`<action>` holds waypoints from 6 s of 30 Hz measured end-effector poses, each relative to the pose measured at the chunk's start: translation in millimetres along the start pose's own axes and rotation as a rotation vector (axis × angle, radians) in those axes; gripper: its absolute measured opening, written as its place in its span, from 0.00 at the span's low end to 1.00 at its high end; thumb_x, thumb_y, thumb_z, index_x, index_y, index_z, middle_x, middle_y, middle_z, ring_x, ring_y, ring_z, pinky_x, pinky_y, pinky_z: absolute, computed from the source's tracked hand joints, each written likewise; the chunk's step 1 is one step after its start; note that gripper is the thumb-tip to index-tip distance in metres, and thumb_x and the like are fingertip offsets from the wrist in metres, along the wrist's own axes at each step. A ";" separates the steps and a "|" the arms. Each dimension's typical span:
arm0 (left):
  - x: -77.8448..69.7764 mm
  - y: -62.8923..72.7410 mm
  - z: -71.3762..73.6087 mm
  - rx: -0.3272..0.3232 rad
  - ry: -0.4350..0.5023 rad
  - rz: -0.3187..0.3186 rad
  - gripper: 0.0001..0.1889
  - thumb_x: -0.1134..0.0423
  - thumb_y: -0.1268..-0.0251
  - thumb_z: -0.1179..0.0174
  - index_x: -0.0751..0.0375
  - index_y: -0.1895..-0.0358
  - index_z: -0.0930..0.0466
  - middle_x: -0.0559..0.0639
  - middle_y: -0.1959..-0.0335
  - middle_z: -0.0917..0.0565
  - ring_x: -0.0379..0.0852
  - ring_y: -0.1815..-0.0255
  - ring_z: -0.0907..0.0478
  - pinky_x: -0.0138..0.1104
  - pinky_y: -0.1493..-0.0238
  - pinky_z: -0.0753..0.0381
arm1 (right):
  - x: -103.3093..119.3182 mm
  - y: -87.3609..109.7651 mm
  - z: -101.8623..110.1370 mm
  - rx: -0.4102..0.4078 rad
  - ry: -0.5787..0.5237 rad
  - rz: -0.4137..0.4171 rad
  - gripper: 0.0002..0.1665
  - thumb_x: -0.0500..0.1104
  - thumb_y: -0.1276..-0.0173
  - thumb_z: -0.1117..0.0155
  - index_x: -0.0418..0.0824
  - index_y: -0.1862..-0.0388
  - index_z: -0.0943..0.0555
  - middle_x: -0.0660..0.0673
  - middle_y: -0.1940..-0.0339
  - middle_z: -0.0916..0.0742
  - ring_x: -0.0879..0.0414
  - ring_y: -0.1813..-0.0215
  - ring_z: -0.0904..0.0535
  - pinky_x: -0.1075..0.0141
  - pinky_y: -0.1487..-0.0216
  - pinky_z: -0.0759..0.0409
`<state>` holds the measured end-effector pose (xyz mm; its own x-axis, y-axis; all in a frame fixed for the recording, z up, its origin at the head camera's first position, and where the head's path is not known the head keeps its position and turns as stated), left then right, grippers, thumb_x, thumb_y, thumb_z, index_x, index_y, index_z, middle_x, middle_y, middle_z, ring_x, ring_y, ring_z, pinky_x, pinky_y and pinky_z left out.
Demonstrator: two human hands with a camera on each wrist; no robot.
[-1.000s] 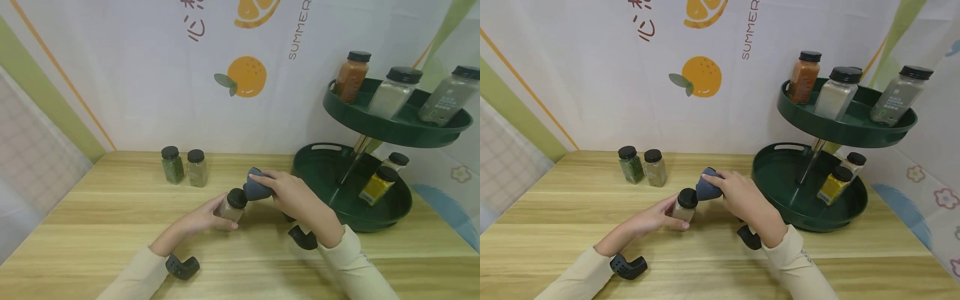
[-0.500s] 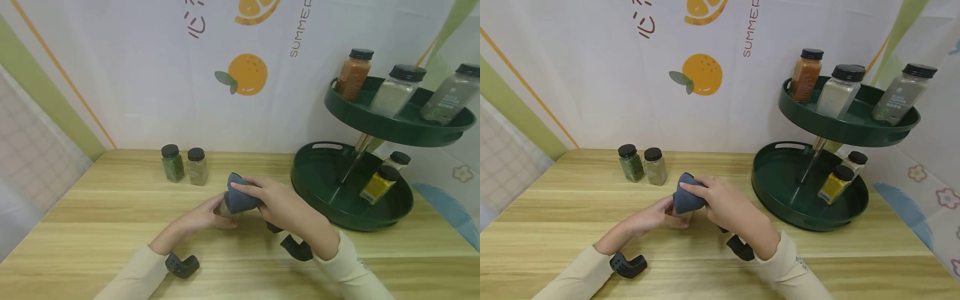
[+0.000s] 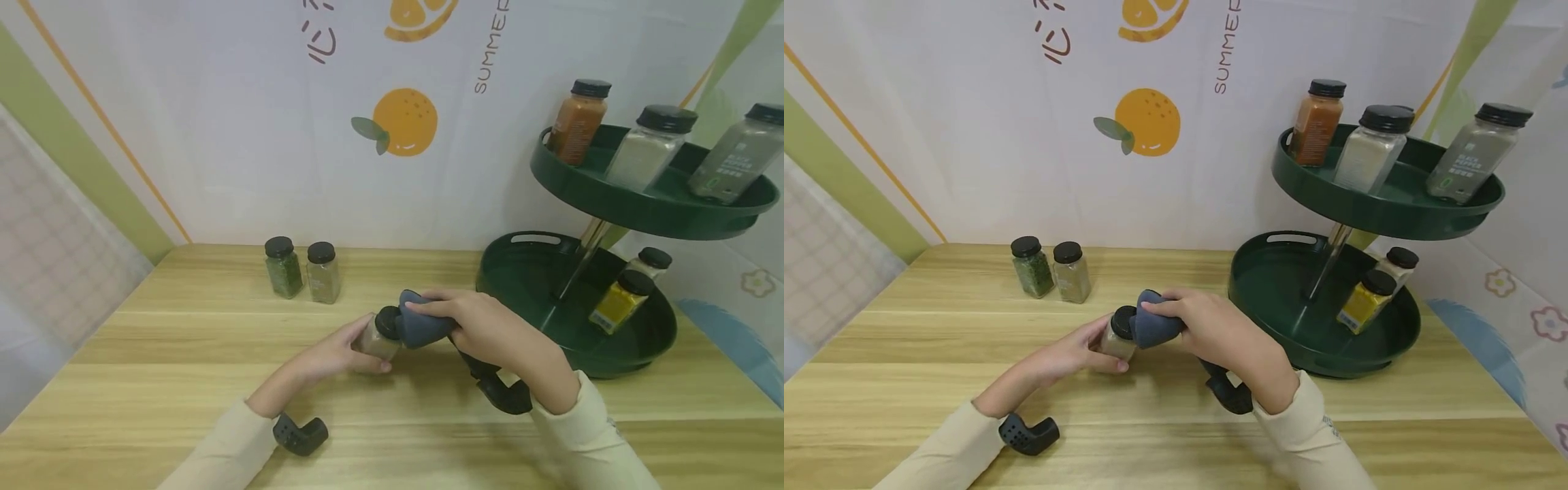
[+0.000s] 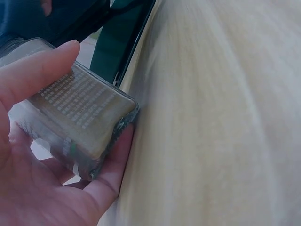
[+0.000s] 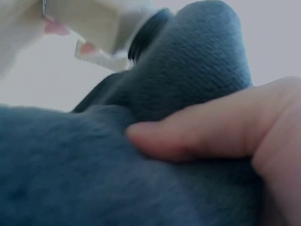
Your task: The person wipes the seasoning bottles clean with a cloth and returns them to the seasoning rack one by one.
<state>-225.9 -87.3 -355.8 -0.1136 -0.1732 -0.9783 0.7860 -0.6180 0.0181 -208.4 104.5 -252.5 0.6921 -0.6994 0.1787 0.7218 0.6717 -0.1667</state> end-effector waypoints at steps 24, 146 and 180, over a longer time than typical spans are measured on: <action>-1.6 -0.9 0.1 0.001 0.001 0.006 0.41 0.63 0.46 0.35 0.47 0.29 0.46 0.50 0.34 0.33 0.49 0.34 0.38 0.48 0.33 0.45 | 22.4 -2.0 -2.8 -0.054 -0.043 0.133 0.45 0.20 0.57 0.46 0.56 0.42 0.23 0.45 0.36 0.25 0.48 0.37 0.27 0.56 0.45 0.23; 0.7 -0.2 1.6 0.019 0.003 -0.028 0.41 0.65 0.45 0.35 0.49 0.29 0.46 0.52 0.35 0.33 0.49 0.37 0.37 0.48 0.35 0.40 | 17.4 -12.9 -25.6 -0.226 0.017 0.160 0.49 0.23 0.48 0.37 0.58 0.31 0.36 0.37 0.39 0.25 0.44 0.44 0.23 0.55 0.49 0.20; 5.2 4.3 5.3 -0.122 0.074 0.081 0.36 0.61 0.45 0.34 0.51 0.33 0.39 0.58 0.43 0.26 0.53 0.42 0.30 0.48 0.40 0.33 | -33.2 -1.4 -0.8 -0.302 0.072 -0.054 0.45 0.25 0.46 0.40 0.56 0.33 0.33 0.40 0.39 0.23 0.45 0.47 0.21 0.51 0.50 0.21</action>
<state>-226.4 -94.9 -359.7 -0.0051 -0.1592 -0.9872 0.8595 -0.5053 0.0770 -232.4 126.5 -259.0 0.6433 -0.7549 0.1277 0.7186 0.5378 -0.4409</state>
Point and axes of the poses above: each hand's wrist, its own y-axis away from the middle knuckle, its own z-axis out of the back of the hand, x = y × z, the point moved 4 cm from there along -y, towards the middle knuckle
